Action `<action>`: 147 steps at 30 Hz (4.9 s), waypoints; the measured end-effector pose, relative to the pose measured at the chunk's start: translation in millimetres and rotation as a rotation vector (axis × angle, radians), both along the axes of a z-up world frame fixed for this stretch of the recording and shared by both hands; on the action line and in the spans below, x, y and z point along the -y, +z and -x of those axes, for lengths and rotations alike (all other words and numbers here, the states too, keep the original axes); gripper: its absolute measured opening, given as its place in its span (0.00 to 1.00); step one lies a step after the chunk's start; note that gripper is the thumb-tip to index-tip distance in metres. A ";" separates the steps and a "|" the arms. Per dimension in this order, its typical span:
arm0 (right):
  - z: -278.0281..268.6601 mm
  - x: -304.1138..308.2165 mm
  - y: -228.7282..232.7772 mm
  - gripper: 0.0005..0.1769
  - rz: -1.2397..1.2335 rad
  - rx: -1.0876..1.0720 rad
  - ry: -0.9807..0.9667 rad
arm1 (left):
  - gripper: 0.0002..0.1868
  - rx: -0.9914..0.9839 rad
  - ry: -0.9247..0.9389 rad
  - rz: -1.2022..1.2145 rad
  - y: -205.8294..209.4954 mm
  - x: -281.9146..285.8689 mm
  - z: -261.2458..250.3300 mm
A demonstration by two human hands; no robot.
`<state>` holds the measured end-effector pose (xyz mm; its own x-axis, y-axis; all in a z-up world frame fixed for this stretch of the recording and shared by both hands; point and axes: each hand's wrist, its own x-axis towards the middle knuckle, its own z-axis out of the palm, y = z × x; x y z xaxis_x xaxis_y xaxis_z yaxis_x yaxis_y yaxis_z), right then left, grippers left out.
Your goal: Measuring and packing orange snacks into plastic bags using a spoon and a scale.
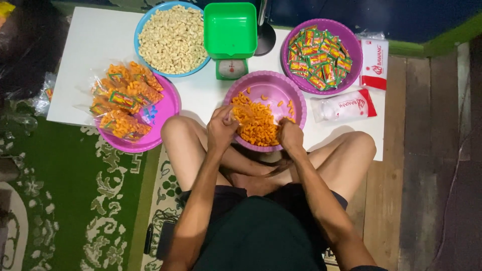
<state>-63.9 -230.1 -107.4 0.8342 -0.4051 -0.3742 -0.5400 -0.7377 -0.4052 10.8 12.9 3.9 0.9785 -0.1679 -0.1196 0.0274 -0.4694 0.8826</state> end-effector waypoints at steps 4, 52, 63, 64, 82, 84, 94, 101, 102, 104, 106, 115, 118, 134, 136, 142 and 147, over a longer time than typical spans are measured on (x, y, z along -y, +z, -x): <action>-0.6 2.6 10.9 0.16 -0.050 0.048 0.020 | 0.29 0.013 0.019 0.026 6.0 5.0 1.5; 9.0 -59.3 149.8 0.14 0.414 0.508 0.209 | 0.19 0.172 0.007 0.082 18.9 41.6 2.4; 10.6 -44.3 187.2 0.11 -0.039 0.573 -0.073 | 0.06 0.344 0.086 -0.033 -5.4 39.8 -6.7; 2.4 -40.2 169.3 0.11 -0.040 0.574 -0.075 | 0.06 0.345 0.083 -0.035 -5.9 38.8 -6.4; -35.4 -54.0 108.3 0.10 -0.259 0.275 -0.245 | 0.11 0.377 0.061 -0.048 3.6 47.4 -3.5; -28.6 -55.8 122.4 0.11 -0.235 0.280 -0.276 | 0.07 0.461 0.019 -0.064 1.1 50.7 -2.4; -5.5 -56.1 146.6 0.16 -0.235 0.449 -0.312 | 0.04 0.656 -0.248 -0.197 -13.2 50.1 -3.6; 3.9 -52.3 137.6 0.12 -0.151 0.417 -0.352 | 0.08 0.817 -0.260 -0.352 -29.0 52.4 -4.2; 4.7 -51.9 139.0 0.11 -0.139 0.409 -0.344 | 0.10 0.799 -0.249 -0.348 -34.1 53.6 -5.4; 2.3 -48.2 132.4 0.12 -0.134 0.388 -0.323 | 0.11 0.748 -0.238 -0.284 -37.3 57.4 -4.0; 7.5 -48.5 131.2 0.12 -0.127 0.366 -0.309 | 0.12 0.696 -0.233 -0.218 -38.6 59.6 4.8; 9.1 -43.6 131.4 0.15 -0.141 0.379 -0.407 | 0.07 0.796 -0.240 -0.087 -34.9 59.9 6.8; 8.7 -42.9 134.0 0.15 -0.155 0.377 -0.420 | 0.12 0.876 -0.308 -0.083 -37.5 57.7 2.3; 9.9 -43.6 137.2 0.13 -0.078 0.320 -0.325 | 0.17 0.593 -0.386 0.026 -47.2 63.9 9.1; 7.7 -40.8 132.5 0.13 -0.083 0.333 -0.362 | 0.17 0.577 -0.390 0.019 -55.2 64.3 7.1; 11.7 -41.5 133.6 0.11 -0.141 0.367 -0.460 | 0.11 0.517 -0.298 -0.019 -74.7 59.8 5.6; 11.0 -36.2 124.8 0.10 -0.232 0.365 -0.420 | 0.14 0.439 -0.304 -0.056 -69.8 55.8 3.7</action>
<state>-74.9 -193.9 17.3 0.7119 -0.6695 -0.2119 -0.5618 -0.3620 -0.7438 7.1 -42.9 -65.9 0.8467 -0.4568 0.2730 -0.4834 -0.4456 0.7535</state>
